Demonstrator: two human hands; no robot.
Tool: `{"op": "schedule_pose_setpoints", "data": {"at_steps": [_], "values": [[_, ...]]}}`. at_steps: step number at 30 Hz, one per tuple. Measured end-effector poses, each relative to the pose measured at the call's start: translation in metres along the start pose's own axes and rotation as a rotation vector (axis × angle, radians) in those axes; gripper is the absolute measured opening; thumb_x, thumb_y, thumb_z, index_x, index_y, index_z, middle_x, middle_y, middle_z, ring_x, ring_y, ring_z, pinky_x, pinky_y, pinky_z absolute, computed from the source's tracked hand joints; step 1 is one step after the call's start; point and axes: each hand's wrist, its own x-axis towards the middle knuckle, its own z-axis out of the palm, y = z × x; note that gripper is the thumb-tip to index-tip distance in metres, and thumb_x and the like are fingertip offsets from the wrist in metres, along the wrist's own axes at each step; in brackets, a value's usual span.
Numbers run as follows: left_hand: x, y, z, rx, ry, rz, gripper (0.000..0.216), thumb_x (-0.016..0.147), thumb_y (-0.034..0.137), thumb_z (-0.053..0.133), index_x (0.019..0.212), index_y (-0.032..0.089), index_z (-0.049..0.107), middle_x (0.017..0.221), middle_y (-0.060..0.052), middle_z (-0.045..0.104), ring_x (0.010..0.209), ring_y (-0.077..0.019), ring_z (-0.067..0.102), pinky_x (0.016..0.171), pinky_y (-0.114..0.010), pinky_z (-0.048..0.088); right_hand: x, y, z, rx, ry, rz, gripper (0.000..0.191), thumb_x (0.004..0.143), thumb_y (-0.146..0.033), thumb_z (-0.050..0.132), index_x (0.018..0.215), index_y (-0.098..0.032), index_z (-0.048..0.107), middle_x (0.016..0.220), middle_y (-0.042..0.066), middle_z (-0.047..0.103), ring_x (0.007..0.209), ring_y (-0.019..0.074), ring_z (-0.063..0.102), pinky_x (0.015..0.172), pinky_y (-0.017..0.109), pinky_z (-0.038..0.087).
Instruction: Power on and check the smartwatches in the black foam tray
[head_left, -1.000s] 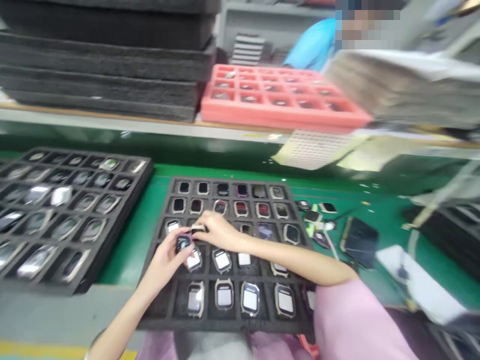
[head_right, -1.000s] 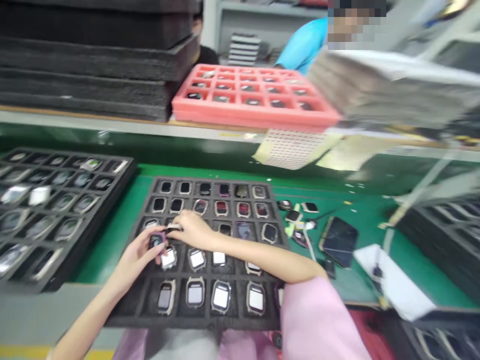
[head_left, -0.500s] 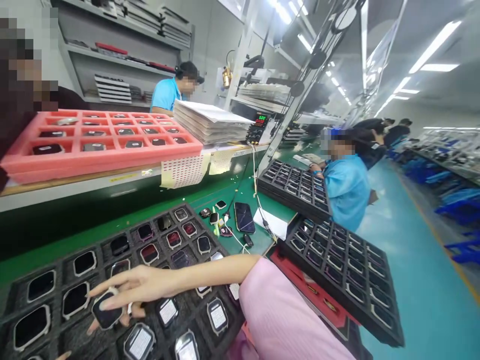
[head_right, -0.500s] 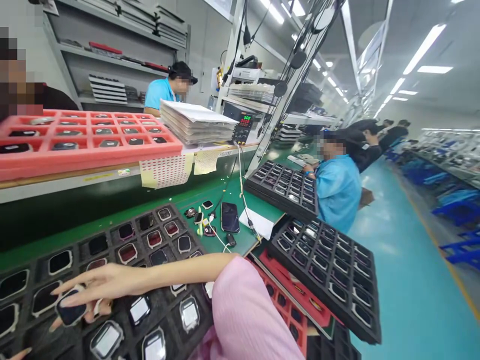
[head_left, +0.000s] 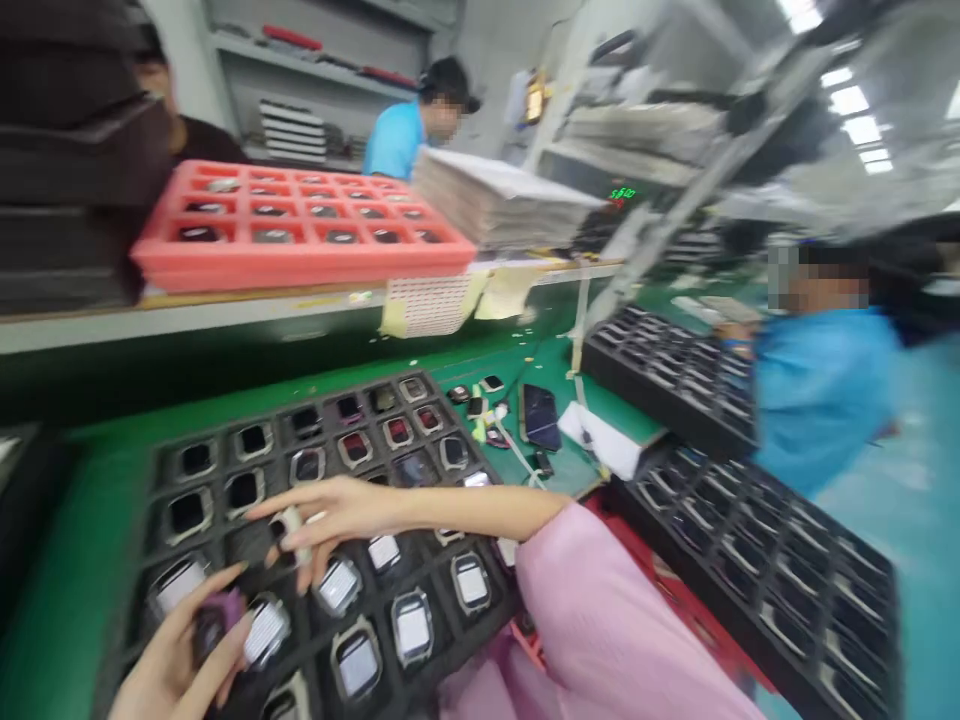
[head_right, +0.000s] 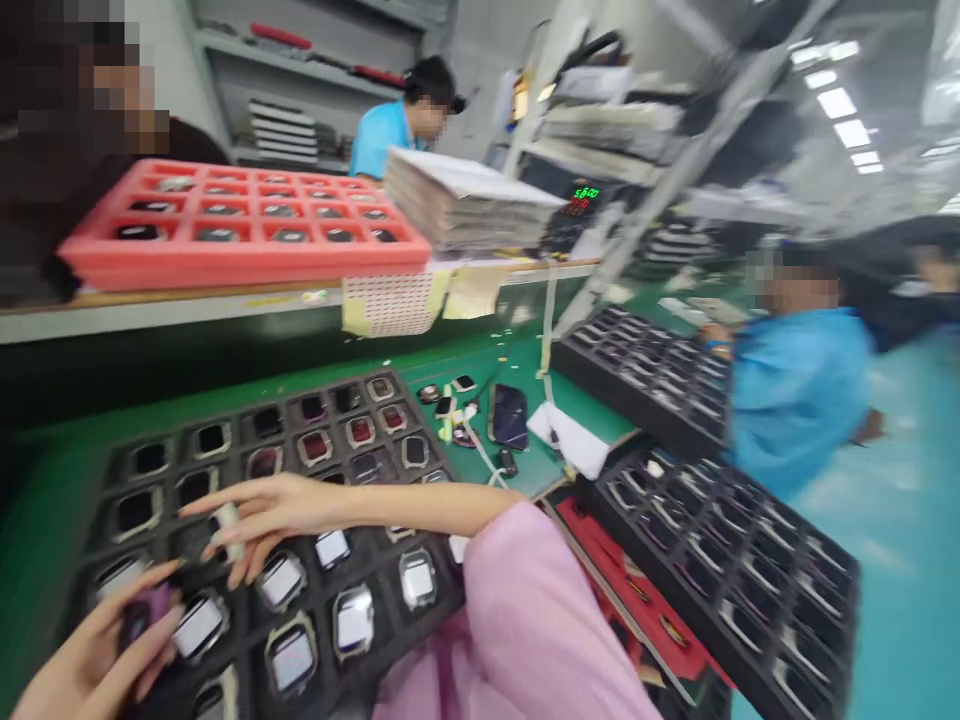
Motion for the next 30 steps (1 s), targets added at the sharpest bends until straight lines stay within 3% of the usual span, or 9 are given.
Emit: {"op": "schedule_pose_setpoints", "data": {"at_steps": [5,9,13,22,30], "values": [[0.001,0.014,0.003,-0.054,-0.003,0.013,0.045,0.075,0.036,0.068,0.115,0.019,0.055,0.090,-0.003,0.061,0.060,-0.0138,0.053,0.050,-0.023,0.043,0.003,-0.007,0.001,0.045,0.067,-0.009,0.054,0.081,-0.031,0.072,0.129,-0.020,0.053,0.106,0.009,0.063,0.069,0.0146,0.070,0.063,0.025,0.056],[0.008,0.017,-0.002,-0.033,0.002,0.079,0.038,0.078,0.022,0.059,0.116,0.019,0.053,0.098,-0.004,0.059,0.077,-0.0163,0.056,0.066,-0.025,0.046,0.009,-0.011,0.001,0.024,0.110,0.001,0.053,0.081,-0.029,0.072,0.129,-0.018,0.053,0.104,0.010,0.064,0.067,0.0139,0.068,0.062,0.027,0.055],[0.006,0.019,-0.005,0.026,-0.035,0.148,0.035,0.076,0.013,0.054,0.111,0.019,0.054,0.094,-0.002,0.059,0.084,-0.0170,0.055,0.076,-0.026,0.044,0.011,-0.012,0.006,-0.032,0.162,0.014,0.050,0.078,-0.029,0.074,0.124,-0.016,0.058,0.095,0.008,0.066,0.058,0.0125,0.064,0.056,0.027,0.053],[0.007,0.022,-0.008,-0.004,-0.054,0.131,0.038,0.078,0.015,0.054,0.115,0.019,0.051,0.091,-0.001,0.057,0.073,-0.0150,0.054,0.068,-0.024,0.043,0.012,-0.010,0.007,-0.061,0.170,-0.002,0.049,0.081,-0.026,0.070,0.127,-0.017,0.057,0.095,0.009,0.067,0.056,0.0123,0.063,0.054,0.027,0.052],[0.006,0.024,-0.010,0.054,-0.050,0.167,0.036,0.075,0.012,0.054,0.110,0.019,0.054,0.095,-0.002,0.059,0.082,-0.0165,0.054,0.077,-0.025,0.042,0.013,-0.010,0.010,-0.182,0.240,0.013,0.049,0.079,-0.032,0.072,0.123,-0.015,0.060,0.086,0.007,0.068,0.052,0.0114,0.060,0.051,0.026,0.050]]}}
